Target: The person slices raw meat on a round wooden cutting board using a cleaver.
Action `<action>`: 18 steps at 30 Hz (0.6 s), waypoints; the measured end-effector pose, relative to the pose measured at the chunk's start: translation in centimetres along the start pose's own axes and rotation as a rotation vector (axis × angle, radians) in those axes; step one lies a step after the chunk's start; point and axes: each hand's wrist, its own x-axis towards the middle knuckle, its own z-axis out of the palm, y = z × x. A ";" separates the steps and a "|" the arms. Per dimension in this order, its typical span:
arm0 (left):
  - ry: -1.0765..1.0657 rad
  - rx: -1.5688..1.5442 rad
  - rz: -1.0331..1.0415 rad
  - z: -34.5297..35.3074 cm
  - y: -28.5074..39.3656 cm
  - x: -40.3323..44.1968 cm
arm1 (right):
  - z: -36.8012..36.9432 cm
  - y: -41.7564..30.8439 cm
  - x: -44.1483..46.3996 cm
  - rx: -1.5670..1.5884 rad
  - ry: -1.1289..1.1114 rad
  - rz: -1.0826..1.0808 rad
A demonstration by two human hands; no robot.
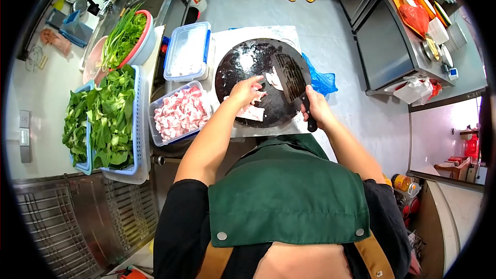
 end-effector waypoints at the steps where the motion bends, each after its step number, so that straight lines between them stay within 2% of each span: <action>1: -0.024 -0.008 0.018 -0.2 0.0 0.0 | 0.2 0.2 -0.2 -0.041 -0.009 -0.021; 6: -0.036 -0.061 0.053 0.3 -0.4 0.0 | 0.5 0.9 -0.4 -0.158 -0.036 -0.055; 8: 0.000 0.088 0.077 0.7 -1.6 0.3 | 0.8 0.9 -0.5 -0.183 -0.036 -0.057; 9: 0.079 0.250 0.109 0.3 0.4 -0.8 | 0.9 0.7 -0.6 -0.201 -0.048 -0.040; 10: 0.081 0.250 0.109 -0.1 2.1 -1.4 | 1.0 0.6 -0.7 -0.220 -0.059 -0.023; 12: 0.150 0.533 -0.115 -0.5 4.2 -2.1 | 1.2 0.7 -0.9 -0.287 -0.076 -0.045; 13: 0.317 0.520 -0.066 -0.2 3.2 -2.2 | 1.3 0.7 -1.0 -0.353 -0.092 -0.067; 16: 0.274 0.467 -0.055 -0.7 1.3 -2.4 | 1.7 1.2 -1.2 -0.390 -0.085 -0.059; 17: 0.407 0.402 -0.011 -0.4 0.8 -2.6 | 1.9 0.5 -1.7 -0.458 -0.086 -0.041; 18: 0.403 0.406 -0.011 -0.4 0.2 -3.0 | 2.0 0.9 -1.5 -0.453 -0.085 -0.040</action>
